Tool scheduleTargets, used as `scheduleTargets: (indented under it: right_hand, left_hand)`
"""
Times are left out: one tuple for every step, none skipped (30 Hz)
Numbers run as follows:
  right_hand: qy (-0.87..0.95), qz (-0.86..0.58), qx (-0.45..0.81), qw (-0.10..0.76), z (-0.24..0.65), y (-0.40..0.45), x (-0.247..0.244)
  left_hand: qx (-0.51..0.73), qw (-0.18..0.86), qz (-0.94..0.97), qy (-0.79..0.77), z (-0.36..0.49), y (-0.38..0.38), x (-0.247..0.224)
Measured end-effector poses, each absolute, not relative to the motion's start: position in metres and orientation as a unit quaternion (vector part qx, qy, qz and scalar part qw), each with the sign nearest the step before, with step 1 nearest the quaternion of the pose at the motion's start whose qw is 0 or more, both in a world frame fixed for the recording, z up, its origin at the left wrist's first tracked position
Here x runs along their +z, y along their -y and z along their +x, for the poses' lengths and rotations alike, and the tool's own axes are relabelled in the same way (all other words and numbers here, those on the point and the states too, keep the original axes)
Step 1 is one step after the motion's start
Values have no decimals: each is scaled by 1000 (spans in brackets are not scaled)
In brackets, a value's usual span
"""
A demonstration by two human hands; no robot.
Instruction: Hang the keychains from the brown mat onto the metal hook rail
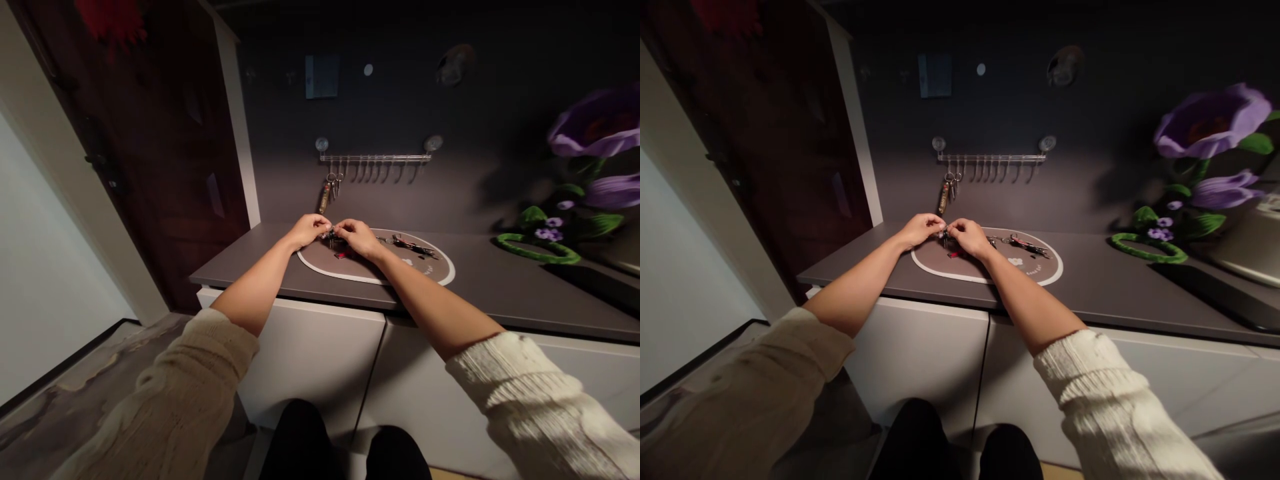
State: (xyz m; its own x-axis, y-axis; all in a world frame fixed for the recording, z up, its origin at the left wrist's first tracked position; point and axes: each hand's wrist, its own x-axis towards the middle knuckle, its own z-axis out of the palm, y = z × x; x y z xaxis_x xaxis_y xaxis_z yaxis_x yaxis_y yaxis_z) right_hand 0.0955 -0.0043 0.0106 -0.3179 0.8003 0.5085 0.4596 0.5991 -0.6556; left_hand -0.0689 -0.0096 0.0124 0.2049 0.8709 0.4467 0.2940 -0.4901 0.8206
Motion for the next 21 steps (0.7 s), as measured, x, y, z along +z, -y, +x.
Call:
scheduleTargets:
  right_hand:
    - [787,-397,201,428,96,3,10]
    - [786,-396,201,430,97,1,9]
    - [786,-394,202,432,98,-1,8]
    - [785,-391,205,434,98,-2,7]
    - [785,-387,210,436,99,-4,6]
    - [784,-381,215,440,100,-6,6]
    - [783,-374,222,444,100,-7,5]
    - [782,-367,229,449,101,-8,4]
    - [779,-361,235,454,101,-9,4]
    - [777,-357,241,459,101,-9,4]
    - [774,-353,247,463,102,-9,4]
    - [772,-350,251,468,102,-9,4]
    - [770,-347,255,471,102,-9,4]
    - [769,-344,258,473,103,-9,4]
    - [768,-340,261,475,103,-8,4]
    - [768,-337,264,477,103,-9,4]
    - [767,-335,267,478,103,-9,4]
    - [766,-333,270,479,103,-10,4]
    - [765,-331,273,481,104,-11,4]
    - [763,-329,276,483,104,-12,4]
    - [761,-327,280,485,104,-12,3]
  left_hand:
    - [484,302,714,-405,-69,10,13]
    - [486,305,712,-403,-68,10,13]
    - [488,310,710,-401,-68,10,13]
    - [490,317,708,-398,-68,10,13]
    - [491,324,706,-394,-68,9,13]
    - [493,331,703,-391,-68,9,12]
    - [495,337,701,-387,-68,8,12]
    - [495,343,699,-385,-68,7,12]
    - [496,347,698,-383,-68,7,11]
    - [496,350,697,-382,-68,6,11]
    - [496,354,695,-381,-68,5,10]
    - [496,358,694,-380,-68,5,10]
    - [497,361,692,-379,-68,5,10]
    - [499,365,689,-377,-67,5,10]
    - [502,368,687,-376,-67,6,10]
    - [504,370,684,-375,-66,7,10]
    - [506,372,682,-375,-66,8,11]
    - [508,373,680,-375,-65,9,11]
    - [508,374,679,-375,-64,10,12]
    - [508,375,679,-376,-64,11,12]
    - [508,375,678,-376,-63,12,13]
